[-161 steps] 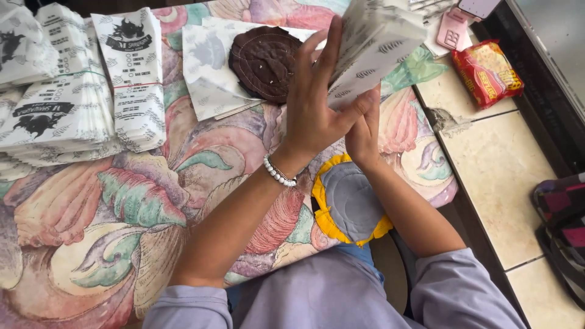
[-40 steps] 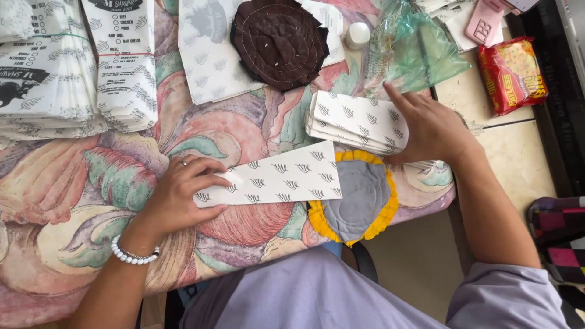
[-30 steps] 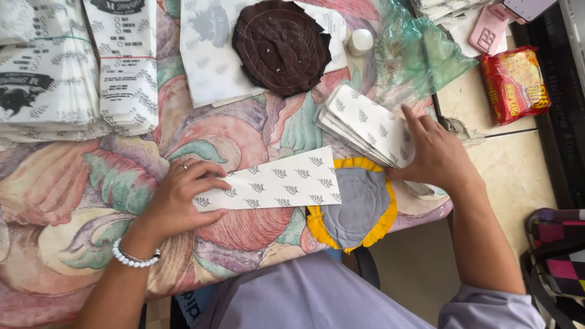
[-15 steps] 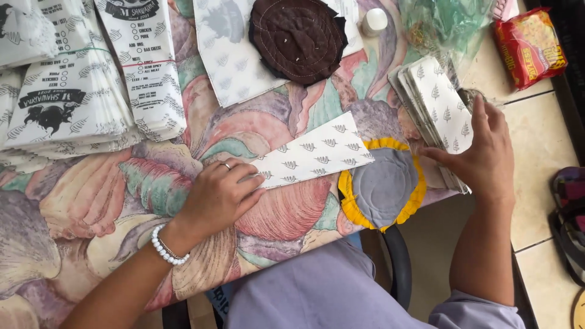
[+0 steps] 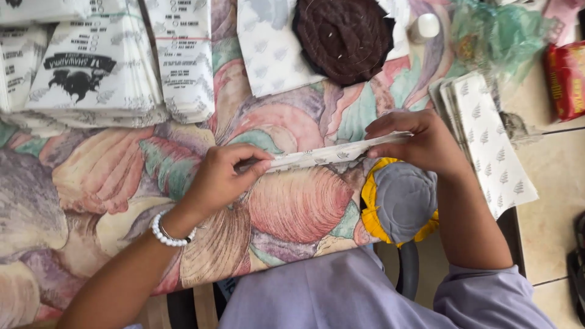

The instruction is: Folding printed paper wrappers into a triangular shape and stacking them on a table.

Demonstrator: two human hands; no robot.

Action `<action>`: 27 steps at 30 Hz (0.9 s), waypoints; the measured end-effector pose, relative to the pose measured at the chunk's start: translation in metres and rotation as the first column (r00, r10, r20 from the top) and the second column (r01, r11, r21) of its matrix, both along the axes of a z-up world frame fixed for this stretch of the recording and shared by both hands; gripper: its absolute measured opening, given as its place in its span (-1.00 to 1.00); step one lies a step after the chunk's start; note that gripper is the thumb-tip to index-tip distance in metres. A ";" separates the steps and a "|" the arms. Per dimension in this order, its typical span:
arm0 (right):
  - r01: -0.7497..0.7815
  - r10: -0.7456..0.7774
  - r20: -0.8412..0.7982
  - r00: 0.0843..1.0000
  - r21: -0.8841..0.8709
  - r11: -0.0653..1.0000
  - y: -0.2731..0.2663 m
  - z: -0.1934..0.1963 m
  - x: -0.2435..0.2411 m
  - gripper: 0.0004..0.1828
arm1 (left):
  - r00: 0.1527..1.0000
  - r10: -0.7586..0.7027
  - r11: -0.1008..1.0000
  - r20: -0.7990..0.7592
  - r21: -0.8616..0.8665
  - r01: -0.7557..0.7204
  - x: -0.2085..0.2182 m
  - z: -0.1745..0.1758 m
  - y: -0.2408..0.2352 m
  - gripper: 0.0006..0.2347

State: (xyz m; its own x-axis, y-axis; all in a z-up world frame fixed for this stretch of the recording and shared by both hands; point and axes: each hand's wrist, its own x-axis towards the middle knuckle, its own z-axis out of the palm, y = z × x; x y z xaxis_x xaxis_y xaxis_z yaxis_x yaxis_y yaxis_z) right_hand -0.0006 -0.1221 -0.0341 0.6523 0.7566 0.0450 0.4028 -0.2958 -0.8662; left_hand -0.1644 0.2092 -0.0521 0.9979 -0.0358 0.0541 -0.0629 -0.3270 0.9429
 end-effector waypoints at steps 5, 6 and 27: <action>0.129 -0.116 -0.109 0.987 0.125 0.984 0.003 -0.015 -0.002 -0.69 | 0.998 0.065 0.998 -0.016 -0.022 -0.065 0.002 -0.004 0.004 -0.90; 0.197 -0.178 -0.130 0.975 0.153 0.968 0.005 -0.021 -0.001 -0.58 | 0.990 0.105 0.994 0.088 0.000 -0.106 0.002 -0.006 0.002 -0.88; 0.558 -0.552 0.111 0.826 -0.029 0.829 -0.009 -0.048 0.012 -0.65 | 0.950 0.126 0.972 0.285 0.155 -0.176 0.009 -0.027 0.016 -0.90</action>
State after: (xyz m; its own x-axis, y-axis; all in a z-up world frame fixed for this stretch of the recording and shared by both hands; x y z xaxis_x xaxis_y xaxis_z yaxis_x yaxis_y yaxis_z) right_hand 0.0112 -0.1313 -0.0819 0.9578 0.2713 0.0952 0.2338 -0.5424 -0.8069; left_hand -0.1554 0.2253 -0.0796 0.9405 0.0803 0.3302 -0.2452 -0.5123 0.8230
